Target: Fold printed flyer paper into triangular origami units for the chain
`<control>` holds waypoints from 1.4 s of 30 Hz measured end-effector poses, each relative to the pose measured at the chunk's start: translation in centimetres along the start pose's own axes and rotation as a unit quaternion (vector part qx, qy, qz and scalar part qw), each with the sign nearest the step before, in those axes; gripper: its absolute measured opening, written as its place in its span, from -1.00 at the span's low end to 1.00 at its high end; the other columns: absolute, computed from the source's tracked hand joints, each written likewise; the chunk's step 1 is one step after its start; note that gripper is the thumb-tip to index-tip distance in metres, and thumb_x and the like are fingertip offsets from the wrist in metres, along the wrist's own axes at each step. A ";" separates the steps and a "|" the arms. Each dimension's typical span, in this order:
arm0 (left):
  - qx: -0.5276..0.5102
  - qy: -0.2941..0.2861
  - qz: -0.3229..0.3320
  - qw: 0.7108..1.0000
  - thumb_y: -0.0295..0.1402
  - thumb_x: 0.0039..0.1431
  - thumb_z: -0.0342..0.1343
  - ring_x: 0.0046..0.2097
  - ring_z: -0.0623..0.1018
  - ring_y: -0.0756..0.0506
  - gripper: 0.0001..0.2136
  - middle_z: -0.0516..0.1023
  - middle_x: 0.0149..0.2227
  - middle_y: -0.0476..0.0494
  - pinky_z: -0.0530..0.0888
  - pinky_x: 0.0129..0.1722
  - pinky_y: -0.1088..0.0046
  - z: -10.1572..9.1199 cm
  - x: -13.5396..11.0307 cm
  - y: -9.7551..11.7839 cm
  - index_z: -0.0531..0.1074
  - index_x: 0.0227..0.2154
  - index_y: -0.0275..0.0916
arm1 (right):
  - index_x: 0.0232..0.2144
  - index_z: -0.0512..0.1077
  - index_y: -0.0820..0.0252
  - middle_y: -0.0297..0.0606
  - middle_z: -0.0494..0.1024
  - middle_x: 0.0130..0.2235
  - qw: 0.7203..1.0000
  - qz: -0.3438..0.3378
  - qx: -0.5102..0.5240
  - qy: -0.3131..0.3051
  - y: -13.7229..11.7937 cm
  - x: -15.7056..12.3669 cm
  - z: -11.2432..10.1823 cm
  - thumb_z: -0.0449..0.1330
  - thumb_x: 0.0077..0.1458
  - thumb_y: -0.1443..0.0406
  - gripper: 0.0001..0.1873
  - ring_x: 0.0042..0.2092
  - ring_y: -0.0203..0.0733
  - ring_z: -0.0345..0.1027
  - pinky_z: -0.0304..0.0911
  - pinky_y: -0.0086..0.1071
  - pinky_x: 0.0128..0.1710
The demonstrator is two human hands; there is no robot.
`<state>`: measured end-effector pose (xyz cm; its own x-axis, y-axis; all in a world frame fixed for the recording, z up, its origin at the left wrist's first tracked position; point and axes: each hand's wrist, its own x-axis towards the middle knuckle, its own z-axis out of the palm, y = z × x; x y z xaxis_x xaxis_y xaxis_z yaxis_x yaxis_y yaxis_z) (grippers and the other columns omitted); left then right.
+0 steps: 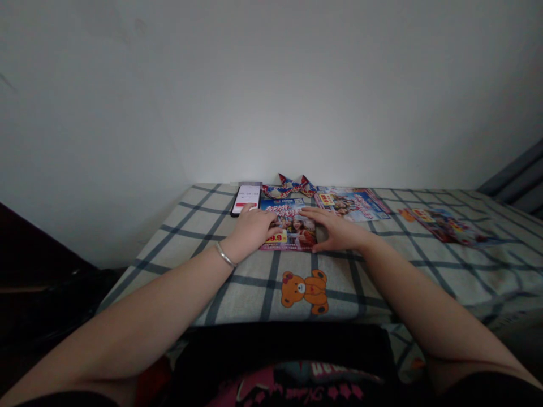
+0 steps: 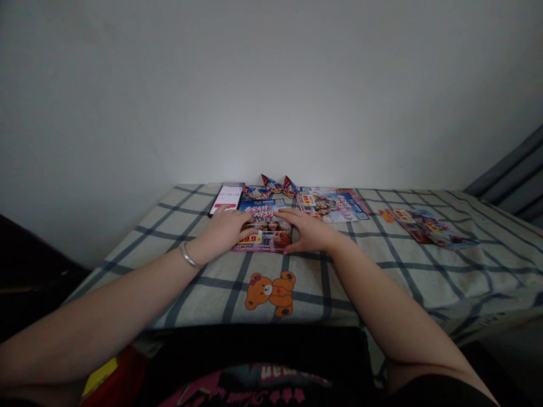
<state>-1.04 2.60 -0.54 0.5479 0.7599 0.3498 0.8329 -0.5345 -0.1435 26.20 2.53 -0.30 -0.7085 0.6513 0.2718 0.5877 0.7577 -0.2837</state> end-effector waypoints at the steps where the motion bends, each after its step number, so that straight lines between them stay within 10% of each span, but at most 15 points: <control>1: 0.003 0.006 -0.004 1.000 -0.06 0.27 0.04 -0.23 0.53 -0.21 -0.67 0.59 -0.33 -0.18 0.23 -0.06 0.18 0.0 0.1 0.0 0.47 -0.30 -0.25 | 0.34 0.05 0.10 -0.06 0.13 0.33 1.000 -0.004 -0.003 -0.003 0.0 0.0 0.0 0.42 -0.14 0.12 0.06 0.34 0.05 0.00 -0.01 -0.03 0.32; 18: -0.040 -0.008 -0.035 0.999 -0.11 0.36 -0.13 -0.30 0.51 -0.16 -0.62 0.59 -0.37 -0.18 0.27 -0.13 0.26 -0.7 0.3 -0.1 0.49 -0.28 -0.26 | 0.34 0.03 -0.04 -0.21 -0.10 0.41 0.991 -0.035 -0.120 0.051 -1.7 0.2 -0.7 0.20 -0.01 0.44 -0.11 0.38 0.09 -0.14 0.02 0.08 0.29; 27: -0.042 0.005 -0.011 0.999 -0.07 0.33 -0.10 -0.30 0.53 -0.15 -0.61 0.59 -0.37 -0.17 0.27 -0.14 0.24 -0.4 0.0 -0.1 0.47 -0.35 -0.25 | -0.04 0.52 -0.02 -0.30 0.28 0.27 0.987 -0.067 -0.140 0.039 -1.9 0.6 -0.7 0.22 -0.03 0.45 -0.51 0.37 0.13 -0.12 -0.03 0.16 0.30; 42: -0.052 0.011 0.035 0.998 -0.05 0.28 -0.02 0.18 0.35 -0.27 -0.63 0.35 0.21 -0.23 0.26 0.12 0.13 0.8 -0.6 0.0 0.45 -0.04 -0.18 | -0.26 0.59 0.08 -0.31 0.62 -0.09 0.990 -0.115 0.022 -0.082 -1.8 0.6 -1.0 0.14 0.09 0.42 -0.74 0.06 -0.17 0.43 0.33 -0.24 0.07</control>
<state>-1.30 2.48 -1.50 0.6011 0.7120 0.3628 0.7798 -0.6220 -0.0713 25.10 1.62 1.31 -0.8779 0.4429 0.1820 0.3876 0.8804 -0.2732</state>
